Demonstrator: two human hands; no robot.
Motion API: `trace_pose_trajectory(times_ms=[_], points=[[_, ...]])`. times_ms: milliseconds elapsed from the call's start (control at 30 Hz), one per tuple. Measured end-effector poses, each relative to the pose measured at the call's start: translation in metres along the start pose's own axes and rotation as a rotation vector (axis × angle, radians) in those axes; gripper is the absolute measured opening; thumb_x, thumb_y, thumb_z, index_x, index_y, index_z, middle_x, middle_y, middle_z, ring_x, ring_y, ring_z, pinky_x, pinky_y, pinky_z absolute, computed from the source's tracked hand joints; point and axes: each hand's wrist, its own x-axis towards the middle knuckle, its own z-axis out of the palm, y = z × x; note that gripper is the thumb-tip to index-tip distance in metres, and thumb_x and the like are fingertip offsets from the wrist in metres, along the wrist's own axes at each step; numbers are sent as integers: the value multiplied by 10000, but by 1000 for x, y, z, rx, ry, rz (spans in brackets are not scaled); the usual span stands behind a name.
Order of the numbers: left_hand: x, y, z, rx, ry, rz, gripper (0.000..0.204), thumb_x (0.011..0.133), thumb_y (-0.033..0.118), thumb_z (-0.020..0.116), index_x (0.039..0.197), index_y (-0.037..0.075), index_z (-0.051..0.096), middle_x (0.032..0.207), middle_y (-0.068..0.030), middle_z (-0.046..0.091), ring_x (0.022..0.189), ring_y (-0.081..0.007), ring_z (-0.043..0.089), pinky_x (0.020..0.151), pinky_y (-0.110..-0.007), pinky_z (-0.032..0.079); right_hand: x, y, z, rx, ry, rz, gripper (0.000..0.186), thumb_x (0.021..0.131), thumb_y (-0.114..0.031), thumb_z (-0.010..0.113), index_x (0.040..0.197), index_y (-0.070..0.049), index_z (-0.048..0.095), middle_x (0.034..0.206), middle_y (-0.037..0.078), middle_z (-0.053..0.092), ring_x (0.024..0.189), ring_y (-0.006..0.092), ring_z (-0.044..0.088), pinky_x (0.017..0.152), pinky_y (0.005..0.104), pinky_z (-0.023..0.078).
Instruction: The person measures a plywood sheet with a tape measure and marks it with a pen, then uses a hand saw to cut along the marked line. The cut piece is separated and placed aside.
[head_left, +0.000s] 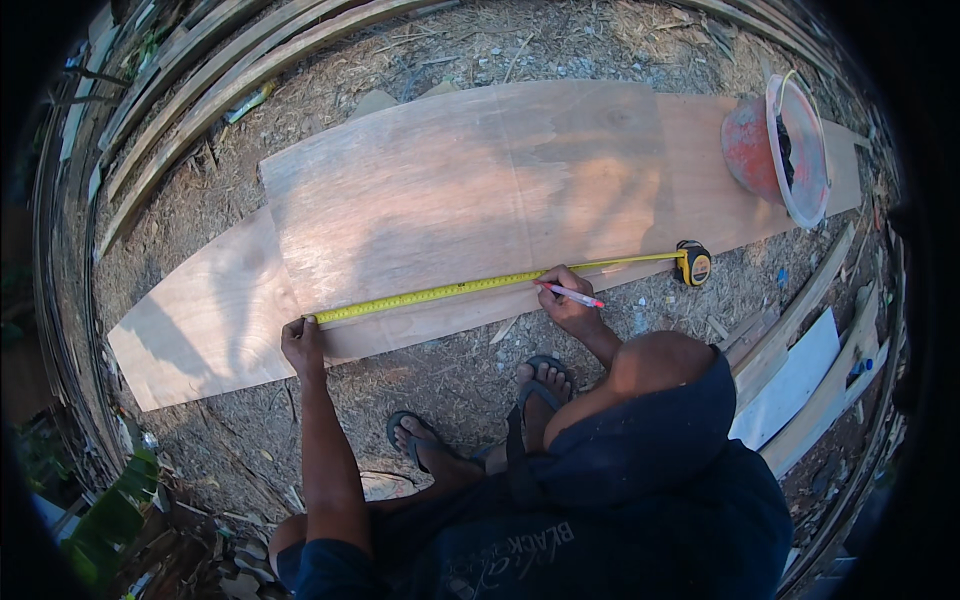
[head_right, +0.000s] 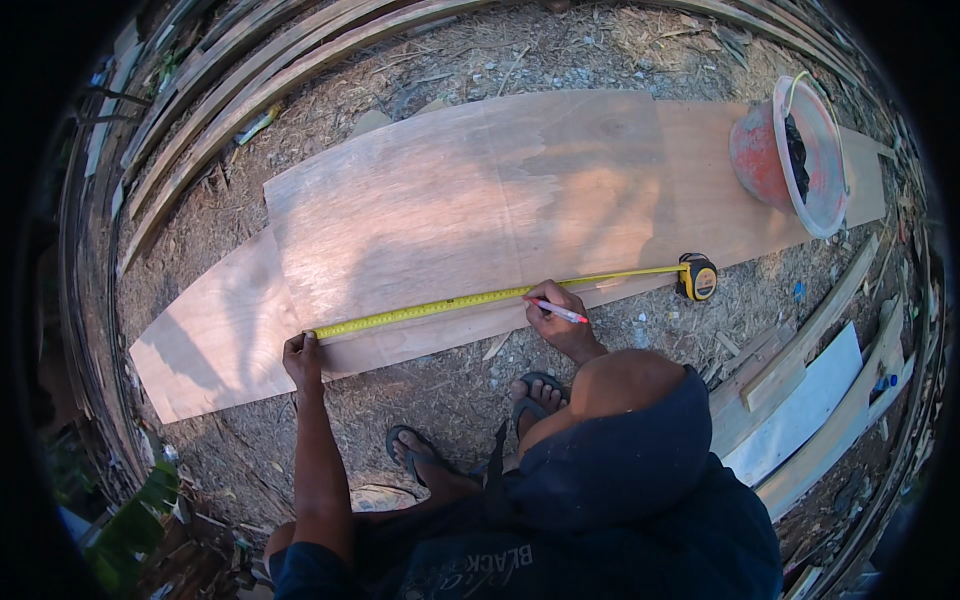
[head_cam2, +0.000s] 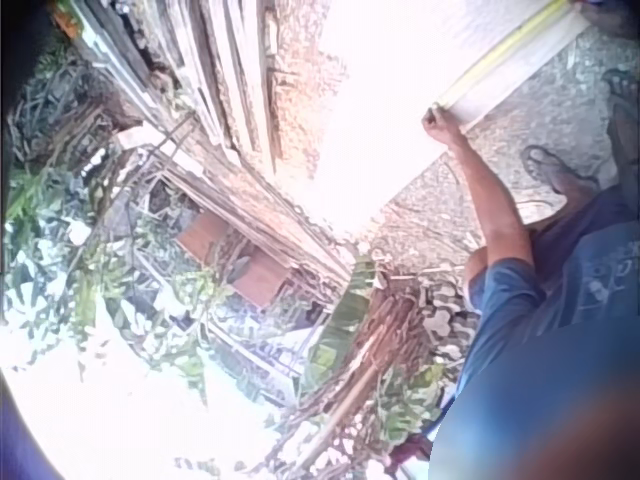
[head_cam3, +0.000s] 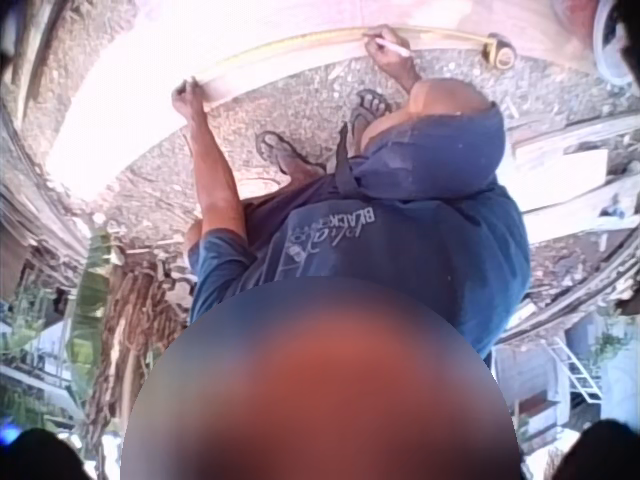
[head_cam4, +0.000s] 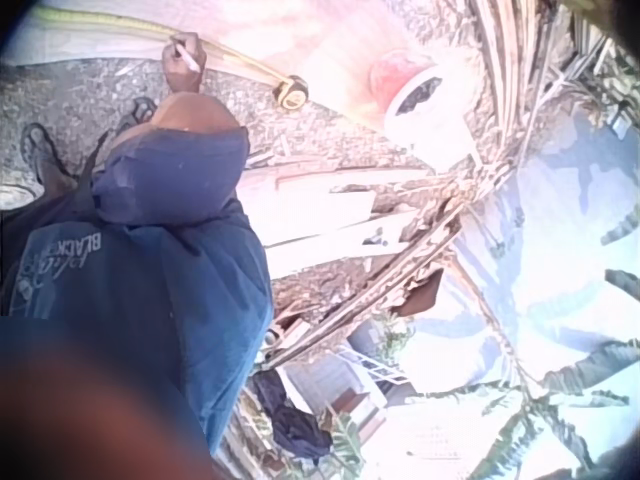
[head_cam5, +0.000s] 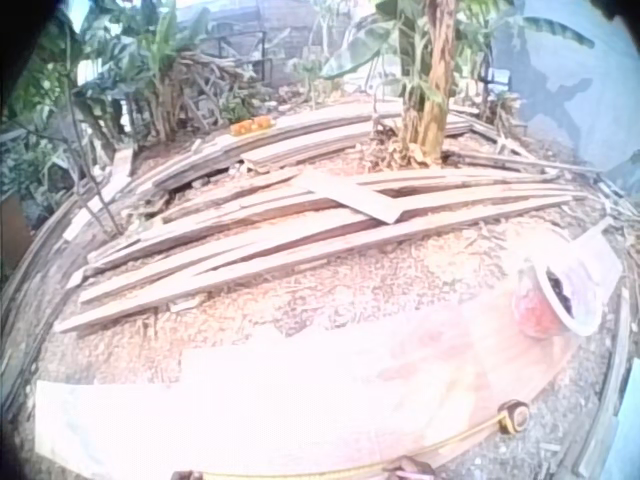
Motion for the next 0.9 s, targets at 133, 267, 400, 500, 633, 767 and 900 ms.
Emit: trace_pose_trajectory(times_ms=[133, 267, 400, 500, 633, 767, 900], points=[[1, -3, 0, -14, 0, -26, 221, 878, 174, 728, 925, -16, 624, 837, -50, 617, 757, -124, 538, 710, -281, 466, 1, -1, 0, 9, -3, -6, 143, 837, -56, 634, 958, -1, 582, 865, 153, 661, 775, 263, 672, 694, 357, 531], [0, -5, 1, -38, 11, 36, 196, 879, 184, 735, 915, 20, 635, 797, -8, 607, 697, -84, 502, 627, -247, 425, 2, -3, 0, -16, -2, -35, 131, 836, -54, 630, 944, 2, 583, 855, 154, 659, 767, 262, 670, 690, 360, 528], [-1, -5, 2, -54, 21, -12, 198, 880, 186, 736, 916, 20, 636, 794, -5, 604, 700, -83, 504, 630, -247, 431, 3, -5, -2, -14, -21, 0, 126, 837, -59, 631, 939, -1, 585, 851, 152, 657, 758, 261, 664, 691, 363, 524], [0, -5, 2, -38, 25, 7, 203, 880, 190, 739, 916, 18, 637, 800, -9, 606, 704, -86, 510, 638, -248, 438, 3, -5, -3, -15, -20, 8, 124, 839, -65, 632, 936, -2, 586, 843, 148, 655, 750, 257, 660, 690, 359, 520], [0, -4, 2, 4, 36, -25, 202, 875, 153, 731, 922, -17, 633, 835, -41, 619, 742, -116, 539, 688, -278, 469, 3, -3, -1, -26, -11, 7, 122, 844, -73, 631, 931, -3, 584, 835, 139, 653, 744, 247, 655, 685, 352, 518], [-1, -2, 3, -22, 26, -5, 213, 872, 161, 732, 927, -19, 633, 829, -46, 619, 743, -119, 538, 688, -277, 467, 4, -2, 0, -2, -8, 13, 126, 844, -83, 634, 927, -4, 583, 828, 134, 650, 733, 239, 649, 674, 354, 514], [-2, 0, 2, -17, 21, -3, 217, 873, 164, 729, 931, -20, 630, 830, -47, 615, 740, -119, 534, 688, -282, 465, 5, -2, -3, -58, -34, -16, 116, 854, -88, 627, 932, -12, 588, 800, 107, 650, 718, 193, 639, 671, 329, 510]])
